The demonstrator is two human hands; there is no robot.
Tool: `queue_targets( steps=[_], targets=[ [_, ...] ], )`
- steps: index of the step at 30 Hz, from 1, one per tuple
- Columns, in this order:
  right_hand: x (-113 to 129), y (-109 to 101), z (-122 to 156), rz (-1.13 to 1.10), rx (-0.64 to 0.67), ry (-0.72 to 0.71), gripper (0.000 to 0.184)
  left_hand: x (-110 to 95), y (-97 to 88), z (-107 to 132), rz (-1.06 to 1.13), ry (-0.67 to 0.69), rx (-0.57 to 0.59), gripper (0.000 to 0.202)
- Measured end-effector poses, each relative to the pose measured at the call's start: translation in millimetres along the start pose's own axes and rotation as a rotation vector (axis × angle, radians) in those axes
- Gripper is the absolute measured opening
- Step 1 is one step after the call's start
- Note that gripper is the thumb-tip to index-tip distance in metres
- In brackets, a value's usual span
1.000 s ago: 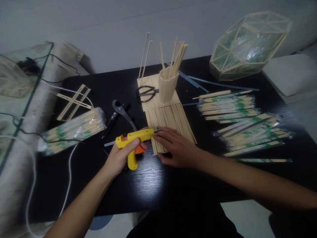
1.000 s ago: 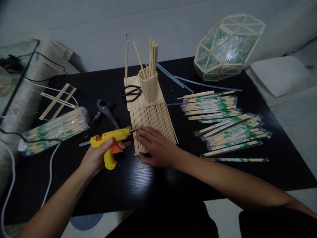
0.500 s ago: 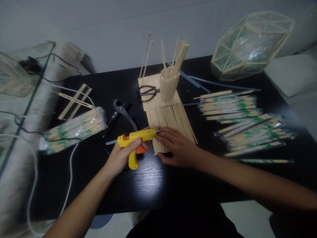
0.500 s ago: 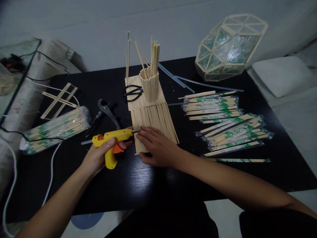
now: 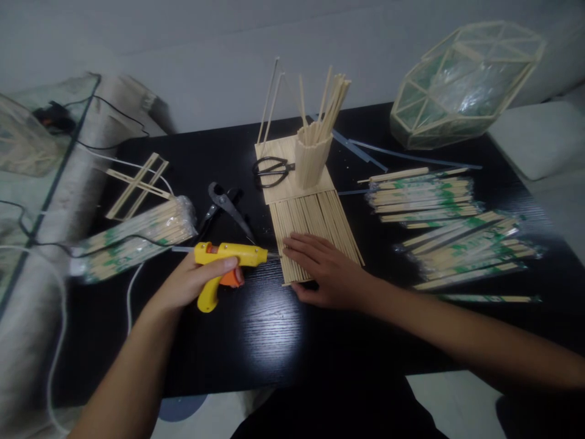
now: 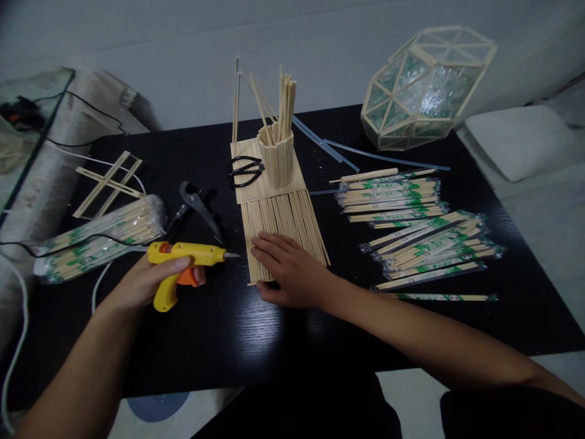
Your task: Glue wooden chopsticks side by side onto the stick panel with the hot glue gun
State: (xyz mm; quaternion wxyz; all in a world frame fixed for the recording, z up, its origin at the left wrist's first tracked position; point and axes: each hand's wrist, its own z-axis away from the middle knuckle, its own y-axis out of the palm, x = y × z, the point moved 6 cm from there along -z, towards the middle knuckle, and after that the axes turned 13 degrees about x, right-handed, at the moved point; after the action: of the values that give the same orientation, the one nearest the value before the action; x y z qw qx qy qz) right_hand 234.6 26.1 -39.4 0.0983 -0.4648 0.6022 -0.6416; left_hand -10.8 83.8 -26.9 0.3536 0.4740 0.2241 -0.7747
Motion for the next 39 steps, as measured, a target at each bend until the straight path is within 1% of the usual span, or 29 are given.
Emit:
queue_targets(
  steps=[3,5,9,13,21,29,35,39],
  targets=[
    [0.3,-1.0,-0.5,0.006,-0.003,-0.004,0.058,4.0,-5.1,1.2,-0.12,-0.084,0.107,0.038],
    [0.7,-1.9,-0.6,0.011,-0.01,-0.006,0.058,2.9,-2.2,0.0,-0.174,-0.086,0.154,0.034],
    [1.0,-2.2,-0.4,0.021,-0.012,-0.003,0.055,-2.2,9.7,-4.4,-0.231,-0.057,0.225,0.031],
    [0.5,-1.3,0.0,0.017,-0.014,-0.004,0.051,-3.0,13.6,-6.5,-0.225,-0.042,0.229,0.032],
    [-0.4,-0.7,0.6,0.01,-0.008,0.001,0.053,2.5,19.3,-7.8,-0.151,-0.063,0.272,0.032],
    [-0.1,-1.1,0.1,0.003,-0.004,-0.001,0.052,6.9,22.0,-7.7,-0.134,-0.055,0.311,0.038],
    [-0.1,-1.0,0.3,0.001,-0.016,-0.007,0.054,8.0,22.0,-10.0,-0.11,-0.06,0.33,0.039],
    [2.3,-1.1,0.5,0.031,-0.01,-0.005,0.051,8.9,20.2,-10.2,-0.115,-0.063,0.34,0.04]
  ],
)
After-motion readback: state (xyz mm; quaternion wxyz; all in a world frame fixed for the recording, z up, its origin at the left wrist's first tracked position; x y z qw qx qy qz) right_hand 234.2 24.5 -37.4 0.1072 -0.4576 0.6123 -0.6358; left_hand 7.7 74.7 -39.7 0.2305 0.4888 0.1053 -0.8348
